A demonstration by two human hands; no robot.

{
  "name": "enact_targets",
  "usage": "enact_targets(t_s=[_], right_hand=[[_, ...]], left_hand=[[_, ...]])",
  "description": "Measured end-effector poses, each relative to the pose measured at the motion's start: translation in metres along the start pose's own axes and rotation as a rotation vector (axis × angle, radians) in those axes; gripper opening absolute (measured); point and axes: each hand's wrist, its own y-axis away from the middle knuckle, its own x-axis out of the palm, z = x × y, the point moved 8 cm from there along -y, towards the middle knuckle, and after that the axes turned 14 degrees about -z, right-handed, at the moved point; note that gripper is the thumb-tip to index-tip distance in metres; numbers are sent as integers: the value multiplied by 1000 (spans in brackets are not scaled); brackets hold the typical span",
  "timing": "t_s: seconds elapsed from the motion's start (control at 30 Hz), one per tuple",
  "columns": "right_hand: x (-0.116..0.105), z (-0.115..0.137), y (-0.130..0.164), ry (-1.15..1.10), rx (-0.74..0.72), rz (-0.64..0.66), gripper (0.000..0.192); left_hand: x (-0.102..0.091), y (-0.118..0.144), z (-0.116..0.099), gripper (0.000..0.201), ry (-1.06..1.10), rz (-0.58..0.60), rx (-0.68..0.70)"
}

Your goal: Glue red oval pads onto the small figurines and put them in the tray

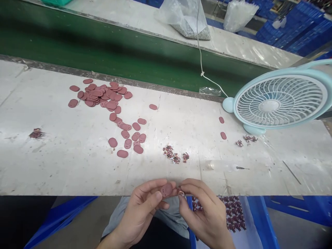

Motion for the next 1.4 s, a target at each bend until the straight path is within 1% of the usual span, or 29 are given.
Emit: enact_targets(t_s=[0.1,0.17,0.2,0.27,0.37,0.5,0.67,0.8,0.87,1.0,1.07,1.2,1.27,1.33,1.4], right_hand=[[-3,-9,-1,-235,273,-30,21],[3,-10,1,-405,433,-5,19],[6,-10,3,-459,487,10,18],[12,-7,4,-500,539,35,17],[16,-3,3,-466,537,54,14],[16,-2,0,-396,517,91,9],[14,-5,3,-391,515,122,7],[18,-11,9,-448,640,156,6],[20,-12,10,-489,675,172,7],[21,-11,8,-535,661,193,7],[19,-10,7,-517,642,200,8],[12,-5,1,-400,511,190,17],[12,-3,0,-392,478,185,18],[14,-4,2,-442,509,177,14],[19,-6,5,-522,572,161,11]], left_hand=[[2,1,-5,22,-101,17,107],[3,2,-8,23,-151,8,155],[3,3,-9,24,-162,3,161],[5,3,-9,23,-163,3,153],[6,4,-9,18,-158,8,140],[4,4,-10,12,-188,-20,137],[2,2,-9,13,-207,-42,132],[-1,1,-9,12,-225,-70,189],[-3,1,-9,10,-233,-79,222],[-4,1,-9,9,-232,-76,240],[-3,1,-8,9,-229,-64,233],[0,0,-8,9,-207,-30,236],[0,-1,-8,7,-184,-21,252],[0,-1,-8,6,-163,-20,266],[0,-1,-7,5,-145,-18,277]])
